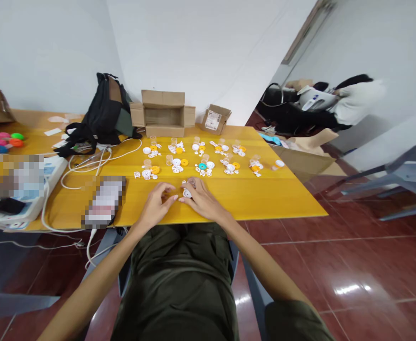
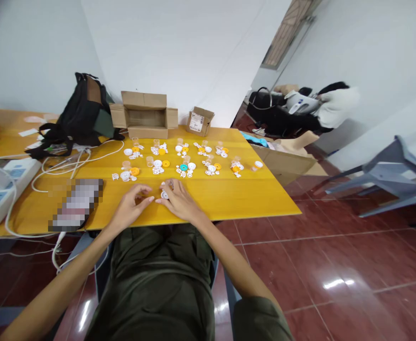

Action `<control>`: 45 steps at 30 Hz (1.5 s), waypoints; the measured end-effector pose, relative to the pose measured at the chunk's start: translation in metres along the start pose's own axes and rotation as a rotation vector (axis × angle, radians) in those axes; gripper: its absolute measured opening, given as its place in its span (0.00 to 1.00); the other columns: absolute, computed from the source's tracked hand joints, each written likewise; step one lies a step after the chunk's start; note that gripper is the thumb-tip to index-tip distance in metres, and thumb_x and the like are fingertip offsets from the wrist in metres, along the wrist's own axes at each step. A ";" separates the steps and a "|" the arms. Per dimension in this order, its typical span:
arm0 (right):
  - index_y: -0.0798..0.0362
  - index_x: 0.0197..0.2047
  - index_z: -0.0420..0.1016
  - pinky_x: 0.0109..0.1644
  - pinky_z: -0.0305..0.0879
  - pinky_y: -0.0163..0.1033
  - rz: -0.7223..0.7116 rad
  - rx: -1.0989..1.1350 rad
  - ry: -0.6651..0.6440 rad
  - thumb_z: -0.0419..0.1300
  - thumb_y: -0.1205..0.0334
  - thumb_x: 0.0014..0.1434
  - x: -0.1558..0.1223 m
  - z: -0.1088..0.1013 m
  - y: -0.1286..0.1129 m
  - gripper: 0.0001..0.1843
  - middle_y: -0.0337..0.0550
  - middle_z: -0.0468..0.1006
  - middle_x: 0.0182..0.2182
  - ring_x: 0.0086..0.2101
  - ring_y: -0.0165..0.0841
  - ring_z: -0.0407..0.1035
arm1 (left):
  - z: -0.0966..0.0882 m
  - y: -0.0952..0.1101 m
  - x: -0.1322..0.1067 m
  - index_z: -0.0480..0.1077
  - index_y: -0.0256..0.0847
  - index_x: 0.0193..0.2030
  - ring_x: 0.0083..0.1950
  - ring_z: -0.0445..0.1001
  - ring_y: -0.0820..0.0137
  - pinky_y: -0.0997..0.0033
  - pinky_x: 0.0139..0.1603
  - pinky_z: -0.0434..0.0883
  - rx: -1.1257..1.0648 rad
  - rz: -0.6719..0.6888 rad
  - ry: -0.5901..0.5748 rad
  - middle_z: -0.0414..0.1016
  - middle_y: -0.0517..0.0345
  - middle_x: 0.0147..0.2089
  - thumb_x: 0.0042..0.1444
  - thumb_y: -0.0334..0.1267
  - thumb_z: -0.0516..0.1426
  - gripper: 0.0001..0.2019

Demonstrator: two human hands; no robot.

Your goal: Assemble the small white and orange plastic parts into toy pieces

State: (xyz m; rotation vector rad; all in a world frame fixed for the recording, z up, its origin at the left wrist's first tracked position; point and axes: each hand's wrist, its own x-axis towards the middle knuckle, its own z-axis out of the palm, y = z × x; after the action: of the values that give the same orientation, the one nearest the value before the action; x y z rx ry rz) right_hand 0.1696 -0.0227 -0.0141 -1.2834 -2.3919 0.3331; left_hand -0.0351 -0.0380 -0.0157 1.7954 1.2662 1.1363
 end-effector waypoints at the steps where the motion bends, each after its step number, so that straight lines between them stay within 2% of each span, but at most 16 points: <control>1: 0.45 0.60 0.71 0.64 0.67 0.58 -0.012 0.005 -0.008 0.53 0.49 0.72 0.003 0.001 -0.002 0.18 0.53 0.70 0.57 0.56 0.46 0.68 | 0.001 -0.002 0.000 0.73 0.44 0.44 0.47 0.77 0.64 0.63 0.49 0.76 0.017 0.012 0.007 0.79 0.54 0.47 0.58 0.38 0.60 0.07; 4: 0.46 0.60 0.72 0.64 0.67 0.58 -0.055 0.031 -0.027 0.53 0.49 0.72 0.006 0.002 -0.004 0.18 0.54 0.70 0.56 0.57 0.47 0.68 | 0.003 -0.005 0.000 0.71 0.44 0.49 0.52 0.76 0.63 0.61 0.54 0.75 0.061 0.051 0.016 0.76 0.53 0.52 0.59 0.35 0.60 0.11; 10: 0.44 0.63 0.71 0.64 0.66 0.60 -0.110 0.116 0.024 0.56 0.48 0.70 0.000 0.007 0.011 0.22 0.55 0.71 0.57 0.58 0.49 0.68 | 0.007 -0.006 -0.002 0.69 0.45 0.52 0.57 0.75 0.62 0.58 0.62 0.73 0.108 0.096 -0.032 0.76 0.53 0.54 0.62 0.35 0.60 0.12; 16: 0.37 0.64 0.72 0.68 0.62 0.62 -0.124 0.249 0.034 0.61 0.40 0.65 -0.001 0.009 0.021 0.27 0.52 0.65 0.66 0.67 0.51 0.60 | 0.007 -0.005 -0.003 0.69 0.45 0.54 0.59 0.74 0.60 0.56 0.63 0.72 0.141 0.108 -0.060 0.76 0.53 0.54 0.64 0.37 0.60 0.12; 21: 0.39 0.58 0.78 0.72 0.56 0.61 -0.061 0.496 0.096 0.52 0.31 0.66 -0.001 0.001 0.026 0.29 0.50 0.70 0.65 0.70 0.49 0.57 | 0.005 -0.004 -0.005 0.68 0.47 0.58 0.60 0.73 0.58 0.53 0.64 0.72 0.185 0.132 -0.092 0.74 0.51 0.56 0.64 0.37 0.60 0.16; 26: 0.41 0.50 0.79 0.73 0.55 0.55 0.141 0.867 0.240 0.43 0.22 0.62 0.001 -0.002 0.033 0.39 0.46 0.74 0.63 0.68 0.45 0.61 | 0.005 -0.002 -0.004 0.67 0.49 0.63 0.60 0.71 0.57 0.53 0.65 0.71 0.329 0.178 -0.142 0.71 0.51 0.55 0.65 0.37 0.60 0.20; 31: 0.41 0.44 0.79 0.73 0.58 0.53 0.231 1.076 0.320 0.50 0.19 0.57 -0.002 0.000 0.037 0.37 0.44 0.79 0.57 0.66 0.43 0.64 | 0.008 -0.003 0.002 0.71 0.49 0.59 0.58 0.71 0.57 0.52 0.63 0.71 0.444 0.225 -0.154 0.69 0.52 0.52 0.66 0.38 0.58 0.15; 35: 0.44 0.44 0.79 0.69 0.63 0.52 0.271 1.049 0.354 0.56 0.22 0.56 -0.005 -0.001 0.037 0.34 0.45 0.81 0.52 0.60 0.44 0.70 | 0.009 -0.002 0.005 0.73 0.47 0.56 0.57 0.71 0.57 0.52 0.62 0.71 0.477 0.223 -0.158 0.68 0.52 0.51 0.65 0.38 0.60 0.13; 38: 0.45 0.43 0.79 0.64 0.68 0.52 0.267 0.908 0.339 0.59 0.29 0.59 -0.007 -0.003 0.035 0.28 0.44 0.83 0.48 0.53 0.44 0.74 | 0.010 -0.001 0.006 0.73 0.47 0.53 0.56 0.72 0.58 0.55 0.61 0.71 0.454 0.200 -0.149 0.69 0.53 0.50 0.64 0.37 0.61 0.11; 42: 0.47 0.41 0.78 0.53 0.74 0.49 0.194 0.697 0.297 0.59 0.41 0.64 -0.011 -0.008 0.030 0.18 0.44 0.84 0.41 0.44 0.42 0.77 | 0.009 0.000 0.006 0.73 0.45 0.48 0.55 0.73 0.60 0.57 0.60 0.71 0.391 0.172 -0.149 0.71 0.54 0.48 0.63 0.35 0.61 0.08; 45: 0.47 0.40 0.77 0.51 0.75 0.49 0.134 0.564 0.288 0.57 0.48 0.66 -0.014 -0.011 0.024 0.13 0.45 0.84 0.40 0.43 0.42 0.77 | 0.009 0.001 0.006 0.72 0.45 0.47 0.56 0.73 0.59 0.55 0.61 0.70 0.351 0.162 -0.164 0.72 0.54 0.49 0.62 0.33 0.61 0.08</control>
State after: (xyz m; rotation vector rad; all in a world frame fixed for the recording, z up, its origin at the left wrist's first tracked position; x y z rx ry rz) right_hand 0.1995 -0.0208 -0.0168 -1.1292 -1.7952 0.7449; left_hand -0.0259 -0.0329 -0.0171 2.2346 1.3006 0.8660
